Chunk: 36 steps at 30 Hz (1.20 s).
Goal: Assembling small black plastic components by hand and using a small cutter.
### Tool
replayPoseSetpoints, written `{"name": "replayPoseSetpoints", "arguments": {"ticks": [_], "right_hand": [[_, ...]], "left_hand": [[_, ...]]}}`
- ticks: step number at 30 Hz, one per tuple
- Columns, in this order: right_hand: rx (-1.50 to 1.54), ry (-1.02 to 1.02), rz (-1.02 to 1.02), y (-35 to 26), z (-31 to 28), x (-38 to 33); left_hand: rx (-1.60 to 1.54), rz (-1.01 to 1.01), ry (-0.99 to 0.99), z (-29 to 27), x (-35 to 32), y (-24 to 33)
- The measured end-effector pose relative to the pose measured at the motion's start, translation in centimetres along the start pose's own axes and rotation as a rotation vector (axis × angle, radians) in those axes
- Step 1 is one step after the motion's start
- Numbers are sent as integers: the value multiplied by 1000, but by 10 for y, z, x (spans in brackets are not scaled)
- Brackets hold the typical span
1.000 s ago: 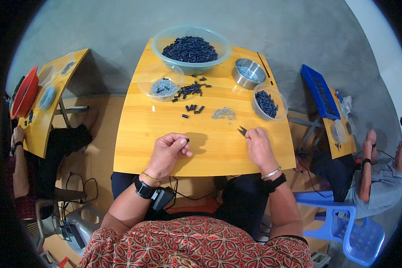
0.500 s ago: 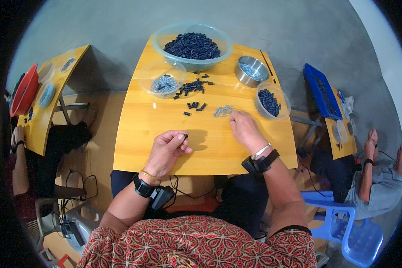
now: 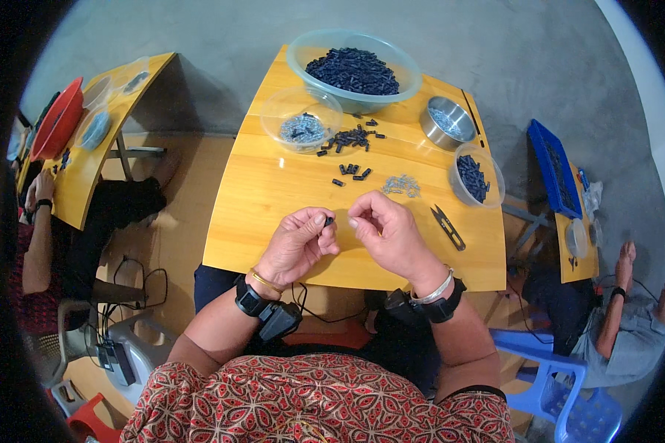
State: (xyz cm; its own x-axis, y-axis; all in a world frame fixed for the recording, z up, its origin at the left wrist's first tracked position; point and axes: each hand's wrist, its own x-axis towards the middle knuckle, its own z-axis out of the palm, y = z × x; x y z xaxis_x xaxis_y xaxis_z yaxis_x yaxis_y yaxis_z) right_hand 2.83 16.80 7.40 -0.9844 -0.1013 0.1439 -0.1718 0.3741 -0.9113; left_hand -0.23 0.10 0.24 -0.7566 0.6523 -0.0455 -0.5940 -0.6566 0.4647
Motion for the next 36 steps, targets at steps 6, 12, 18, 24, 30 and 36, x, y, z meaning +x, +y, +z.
{"name": "replayPoseSetpoints", "arguments": {"ticks": [6,12,18,24,30,36], "right_hand": [[20,-14,-37,-5,9,0],[-34,30,-146,-2,12,1],[-170,24,-243,-7,13,1],[-248,33,-325,-9,15,-2],[-397,66,-415,-12,19,-4],[-323,65,-379,-11,20,-8]], "left_hand": [[23,42,-30,2,0,-2],[89,94,-15,4,0,-2],[111,97,30,3,0,-3],[121,108,35,3,0,-4],[227,174,28,2,-1,-6],[261,189,-6,5,-3,-5]]}}
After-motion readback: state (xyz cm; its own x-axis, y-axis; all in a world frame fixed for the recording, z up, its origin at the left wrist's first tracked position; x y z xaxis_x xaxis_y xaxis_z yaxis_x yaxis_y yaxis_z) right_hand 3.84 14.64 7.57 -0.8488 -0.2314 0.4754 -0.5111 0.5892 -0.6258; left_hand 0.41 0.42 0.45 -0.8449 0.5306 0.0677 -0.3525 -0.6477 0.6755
